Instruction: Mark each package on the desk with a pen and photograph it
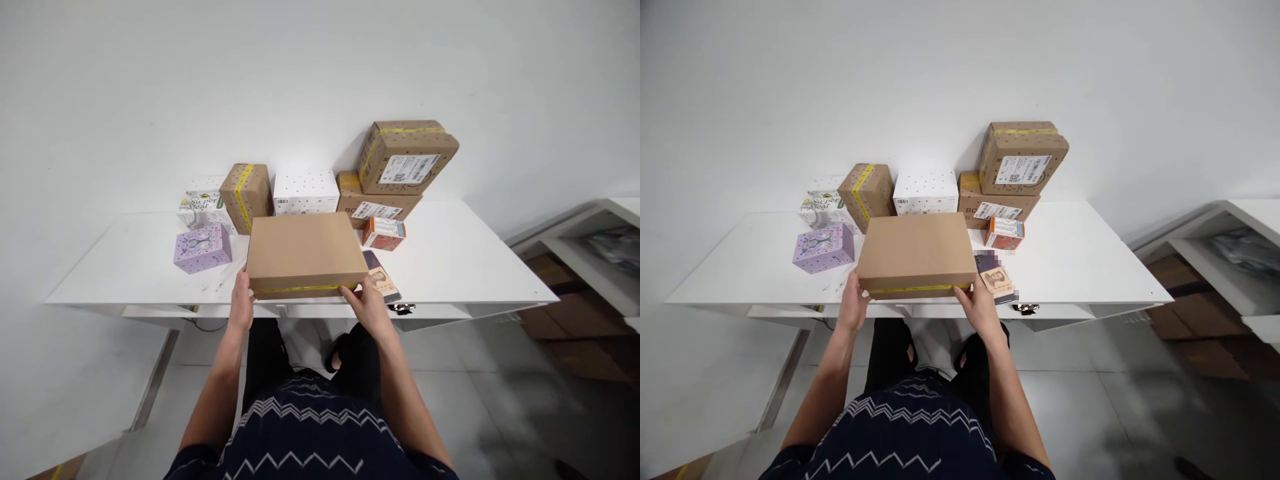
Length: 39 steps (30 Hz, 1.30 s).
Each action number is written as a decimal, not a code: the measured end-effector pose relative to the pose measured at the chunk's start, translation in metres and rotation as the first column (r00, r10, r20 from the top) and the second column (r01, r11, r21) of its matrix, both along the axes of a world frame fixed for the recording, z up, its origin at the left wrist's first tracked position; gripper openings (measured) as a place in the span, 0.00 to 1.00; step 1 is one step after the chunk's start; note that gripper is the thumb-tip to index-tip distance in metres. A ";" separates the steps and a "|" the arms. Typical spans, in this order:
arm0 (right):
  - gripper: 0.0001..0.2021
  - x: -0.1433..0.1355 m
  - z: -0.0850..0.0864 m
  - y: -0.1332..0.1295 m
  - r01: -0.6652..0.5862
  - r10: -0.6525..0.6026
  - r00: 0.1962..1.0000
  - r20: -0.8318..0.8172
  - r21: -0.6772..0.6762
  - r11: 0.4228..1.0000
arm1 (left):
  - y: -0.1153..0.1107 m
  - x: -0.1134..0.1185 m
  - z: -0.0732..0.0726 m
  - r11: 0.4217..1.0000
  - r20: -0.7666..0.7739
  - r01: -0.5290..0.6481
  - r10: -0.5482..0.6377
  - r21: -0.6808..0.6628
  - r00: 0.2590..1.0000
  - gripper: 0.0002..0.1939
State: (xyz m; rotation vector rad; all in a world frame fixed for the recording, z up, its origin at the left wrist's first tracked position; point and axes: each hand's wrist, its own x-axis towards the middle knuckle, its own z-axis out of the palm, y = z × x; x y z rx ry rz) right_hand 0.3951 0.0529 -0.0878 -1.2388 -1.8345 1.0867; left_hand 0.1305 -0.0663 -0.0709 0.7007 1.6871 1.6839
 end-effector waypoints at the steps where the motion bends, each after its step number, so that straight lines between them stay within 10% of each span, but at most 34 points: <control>1: 0.18 0.001 0.005 -0.001 0.020 -0.020 1.000 -0.021 0.016 1.000 | -0.001 -0.001 0.006 1.000 -0.025 0.020 -0.020 0.016 0.999 0.32; 9: 0.18 -0.007 0.072 0.053 0.193 -0.157 0.977 -0.145 0.286 0.938 | 0.064 -0.031 0.088 0.954 -0.217 0.278 -0.250 0.112 0.944 0.40; 14: 0.22 -0.042 0.088 0.126 0.212 -0.173 0.977 -0.128 0.438 0.874 | 0.151 -0.050 0.099 0.936 -0.283 0.284 -0.221 0.207 0.933 0.39; 19: 0.30 -0.070 0.072 0.169 0.236 -0.157 0.966 -0.204 0.458 0.857 | 0.193 -0.047 0.071 0.920 -0.285 0.227 -0.136 0.319 0.949 0.40; 27: 0.36 -0.065 0.042 0.177 0.232 -0.111 0.937 -0.330 0.355 0.905 | 0.193 -0.039 0.037 0.901 -0.388 0.217 -0.060 0.375 0.920 0.31; 31: 0.35 -0.056 0.030 0.162 0.267 -0.140 0.895 -0.425 0.258 0.928 | 0.181 -0.060 0.044 0.941 -0.621 -0.230 0.336 0.247 0.708 0.25; 34: 0.34 -0.049 0.017 0.137 0.262 -0.157 0.874 -0.459 0.174 0.949 | 0.177 -0.086 0.060 0.892 -0.740 -0.422 0.394 0.164 0.546 0.34; 39: 0.30 -0.044 -0.009 0.086 0.201 -0.178 0.879 -0.442 0.005 0.980 | 0.189 -0.117 0.080 0.955 -0.715 -0.298 0.213 0.006 0.666 0.42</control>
